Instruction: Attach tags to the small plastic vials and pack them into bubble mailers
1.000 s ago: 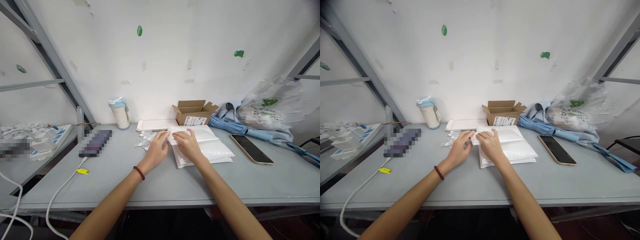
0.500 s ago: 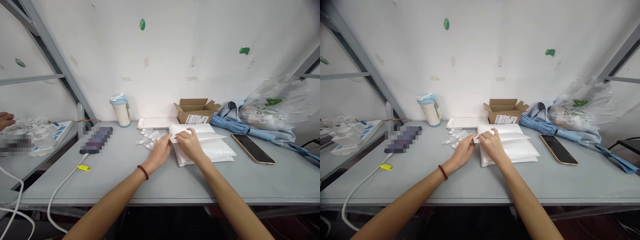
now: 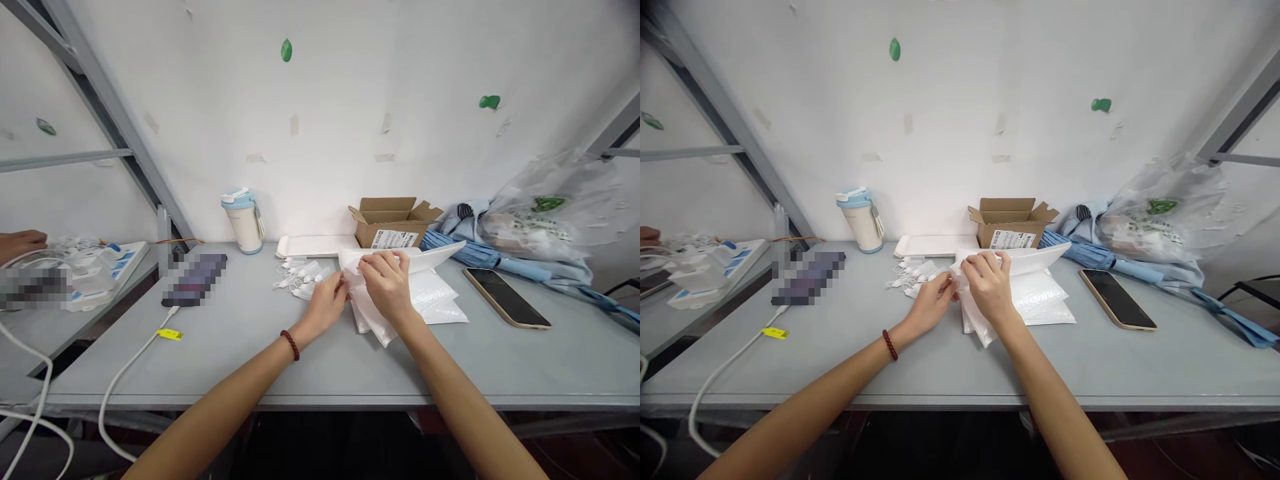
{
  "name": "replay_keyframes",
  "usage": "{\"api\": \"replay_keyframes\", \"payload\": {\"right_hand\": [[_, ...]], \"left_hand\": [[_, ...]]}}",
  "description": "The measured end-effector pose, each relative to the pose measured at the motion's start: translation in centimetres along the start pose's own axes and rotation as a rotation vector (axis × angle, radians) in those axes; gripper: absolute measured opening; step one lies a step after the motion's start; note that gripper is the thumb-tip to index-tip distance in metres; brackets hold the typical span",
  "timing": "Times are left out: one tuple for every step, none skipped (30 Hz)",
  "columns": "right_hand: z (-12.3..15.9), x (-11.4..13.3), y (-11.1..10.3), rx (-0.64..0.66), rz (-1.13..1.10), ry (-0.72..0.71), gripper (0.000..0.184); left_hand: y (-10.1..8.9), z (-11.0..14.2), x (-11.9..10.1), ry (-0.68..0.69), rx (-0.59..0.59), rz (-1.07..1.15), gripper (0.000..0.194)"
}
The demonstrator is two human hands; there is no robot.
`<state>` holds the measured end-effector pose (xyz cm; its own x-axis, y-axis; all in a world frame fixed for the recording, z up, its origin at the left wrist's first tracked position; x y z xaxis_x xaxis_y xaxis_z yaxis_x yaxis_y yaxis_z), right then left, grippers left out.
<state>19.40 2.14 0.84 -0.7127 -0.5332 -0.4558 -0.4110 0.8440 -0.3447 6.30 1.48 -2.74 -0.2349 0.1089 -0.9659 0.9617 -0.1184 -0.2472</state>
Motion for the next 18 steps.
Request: {"api": "replay_keyframes", "payload": {"right_hand": [[0.0,0.0,-0.1,-0.01,0.0,0.005,0.017],[-0.1,0.0,-0.2,-0.019,-0.002,0.01,0.016],[-0.2,0.0,-0.3,-0.031,-0.003,0.014,0.014],[-0.2,-0.1,-0.4,-0.043,-0.003,0.016,0.014],[-0.3,-0.1,-0.5,-0.054,-0.001,0.017,0.013],[-0.3,-0.1,-0.7,-0.064,-0.002,0.017,0.013],[-0.4,-0.2,-0.8,-0.07,-0.005,0.017,0.012],[-0.4,-0.3,-0.8,-0.074,-0.01,0.018,0.011],[-0.4,-0.3,-0.9,-0.076,-0.019,0.019,0.01],[-0.5,-0.4,-0.9,-0.081,-0.029,0.02,0.01],[-0.5,-0.5,-0.9,-0.087,-0.038,0.021,0.011],[-0.4,-0.6,-0.9,-0.092,-0.047,0.025,0.013],[-0.4,-0.7,-0.8,-0.094,-0.053,0.032,0.014],[-0.4,-0.7,-0.8,-0.09,-0.058,0.044,0.014],[-0.3,-0.8,-0.8,-0.079,-0.064,0.059,0.014],[-0.3,-0.9,-0.7,-0.062,-0.07,0.075,0.014],[-0.3,-0.9,-0.7,-0.042,-0.077,0.089,0.015],[-0.3,-0.9,-0.7,-0.026,-0.087,0.099,0.016]], "left_hand": [[0.1,0.1,-0.1,-0.01,0.003,0.012,0.014],[0.1,0.2,-0.3,-0.016,0.007,0.02,0.014],[0.1,0.3,-0.4,-0.019,0.012,0.024,0.014],[0.2,0.3,-0.4,-0.017,0.018,0.024,0.014],[0.2,0.4,-0.5,-0.009,0.019,0.021,0.015],[0.2,0.5,-0.4,0.002,0.02,0.014,0.015],[0.2,0.5,-0.4,0.014,0.017,0.005,0.016],[0.2,0.6,-0.3,0.026,0.017,-0.009,0.017],[0.3,0.6,-0.3,0.034,0.018,-0.024,0.017],[0.3,0.7,-0.2,0.037,0.021,-0.039,0.017],[0.4,0.8,-0.2,0.038,0.024,-0.055,0.017],[0.5,0.8,-0.2,0.037,0.028,-0.072,0.017],[0.5,1.0,-0.3,0.038,0.03,-0.088,0.019],[0.5,1.1,-0.4,0.041,0.033,-0.106,0.021],[0.5,1.2,-0.6,0.046,0.034,-0.126,0.023],[0.5,1.4,-0.8,0.052,0.033,-0.147,0.025],[0.5,1.5,-1.0,0.06,0.025,-0.168,0.027],[0.5,1.6,-1.2,0.073,0.01,-0.187,0.028]]}}
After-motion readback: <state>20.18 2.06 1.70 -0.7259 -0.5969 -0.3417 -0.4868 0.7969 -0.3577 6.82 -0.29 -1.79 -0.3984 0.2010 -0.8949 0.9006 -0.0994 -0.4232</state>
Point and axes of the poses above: each hand's wrist, its own z-axis away from the middle knuckle, its own y-axis out of the palm, x = y × z, the point moved 2 cm from there along -z, towards the middle knuckle, and after that the axes turned 14 degrees about -y, right-handed, at the moved point
